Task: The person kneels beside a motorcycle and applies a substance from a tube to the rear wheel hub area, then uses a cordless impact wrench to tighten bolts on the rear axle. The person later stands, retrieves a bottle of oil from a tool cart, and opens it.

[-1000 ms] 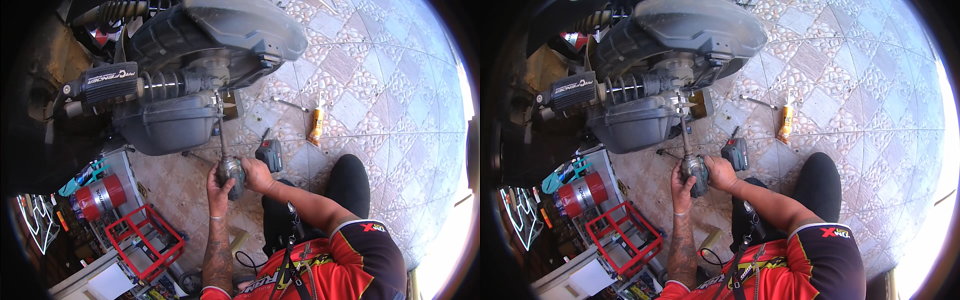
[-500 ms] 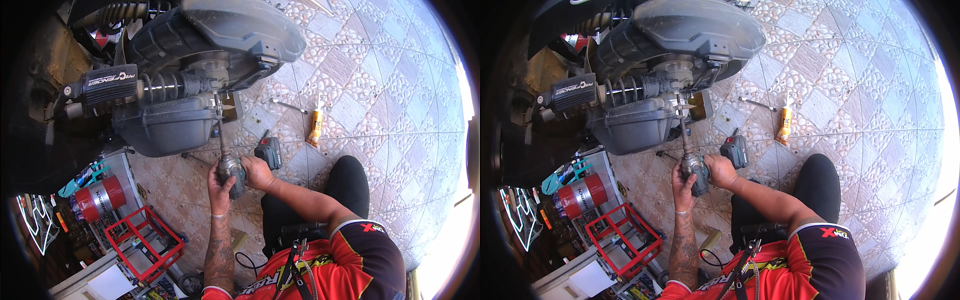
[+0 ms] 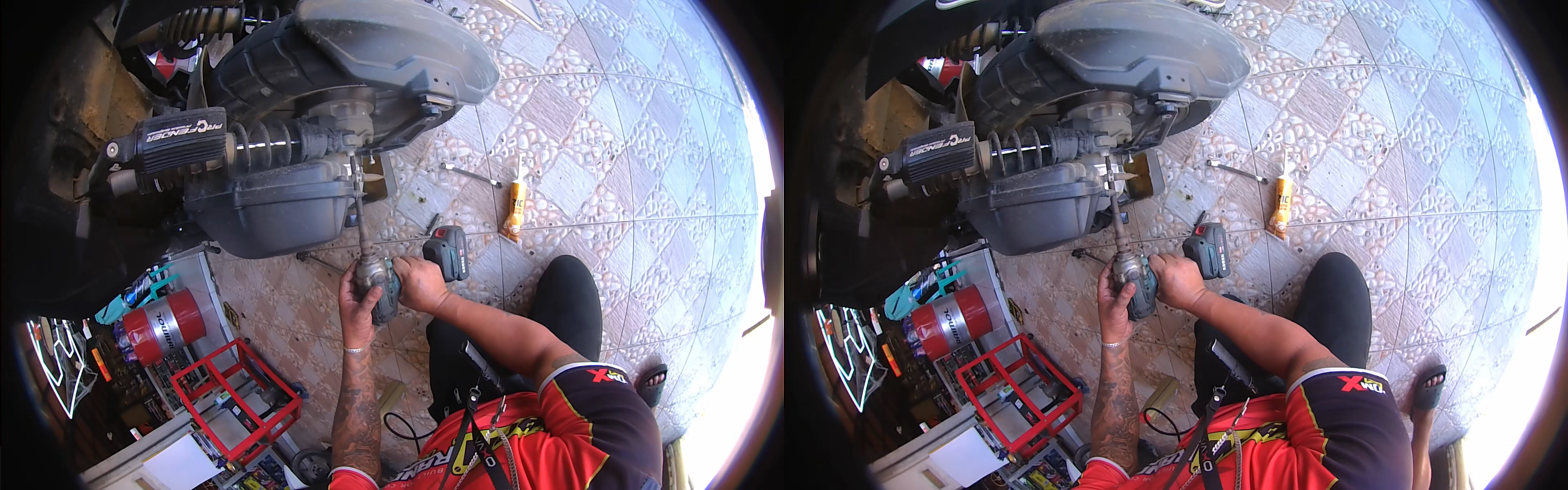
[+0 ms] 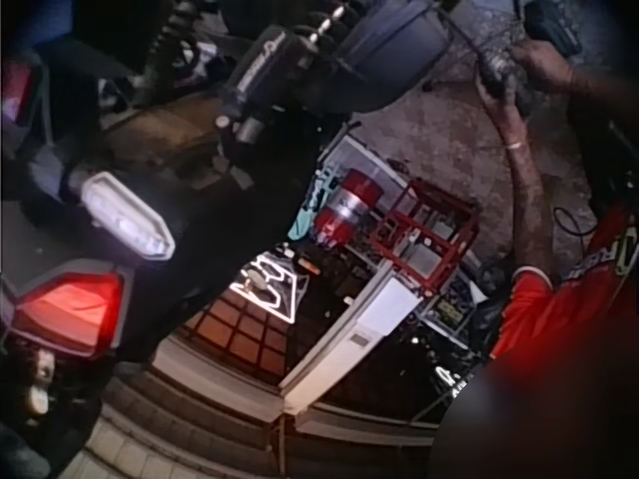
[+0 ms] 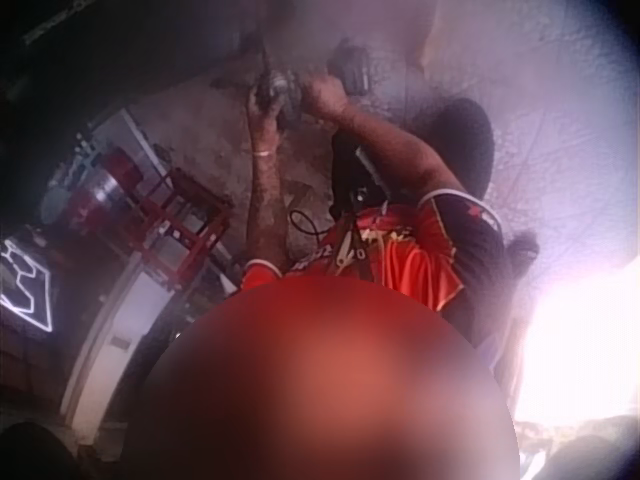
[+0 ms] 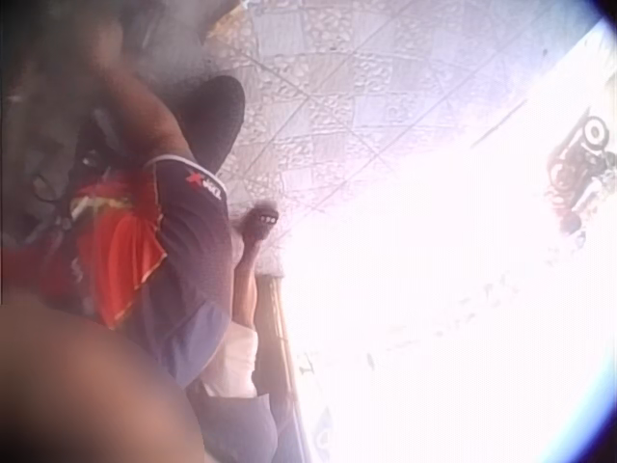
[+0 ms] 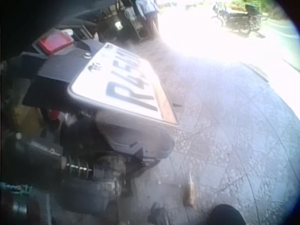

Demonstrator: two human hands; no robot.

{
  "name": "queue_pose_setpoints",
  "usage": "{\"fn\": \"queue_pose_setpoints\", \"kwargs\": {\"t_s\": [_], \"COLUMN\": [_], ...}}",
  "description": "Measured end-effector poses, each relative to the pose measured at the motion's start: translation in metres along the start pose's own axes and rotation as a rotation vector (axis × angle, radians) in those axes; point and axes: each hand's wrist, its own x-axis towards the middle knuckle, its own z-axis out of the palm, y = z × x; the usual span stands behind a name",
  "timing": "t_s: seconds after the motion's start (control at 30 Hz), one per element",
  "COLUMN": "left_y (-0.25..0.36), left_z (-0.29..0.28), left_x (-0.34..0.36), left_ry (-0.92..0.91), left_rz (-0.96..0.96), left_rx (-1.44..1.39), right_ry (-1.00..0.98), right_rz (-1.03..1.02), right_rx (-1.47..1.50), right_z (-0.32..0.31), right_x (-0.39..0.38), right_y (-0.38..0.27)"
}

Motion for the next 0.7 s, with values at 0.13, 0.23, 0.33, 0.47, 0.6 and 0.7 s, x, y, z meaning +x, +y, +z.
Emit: {"fn": "queue_pose_setpoints", "kwargs": {"t_s": [0.13,0.23,0.33,0.47,0.6,0.7], "left_y": [0.001,0.000,-0.002,-0.005,-0.010,-0.019], "left_z": [-0.004,-0.007,-0.008,-0.006,-0.008,-0.011], "left_x": [0.001,0.002,0.004,0.004,0.001,-0.004], "left_ry": [0.000,0.003,-0.005,-0.025,-0.049,-0.040], "left_rz": [-0.019,-0.005,0.010,-0.002,0.006,-0.010], "left_rx": [0.025,0.034,0.019,-0.001,-0.008,-0.009], "right_ry": [0.008,0.036,0.082,0.088,0.038,0.010], "right_rz": [-0.018,0.028,0.029,0.007,-0.011,-0.014], "right_rx": [-0.003,-0.028,-0.030,-0.105,-0.143,-0.119], "right_z": [0.002,0.004,0.003,-0.001,-0.003,-0.002], "right_x": [0.000,-0.001,-0.003,-0.008,-0.014,-0.020], "right_y": [-0.003,-0.008,-0.012,-0.011,-0.006,-0.001]}}
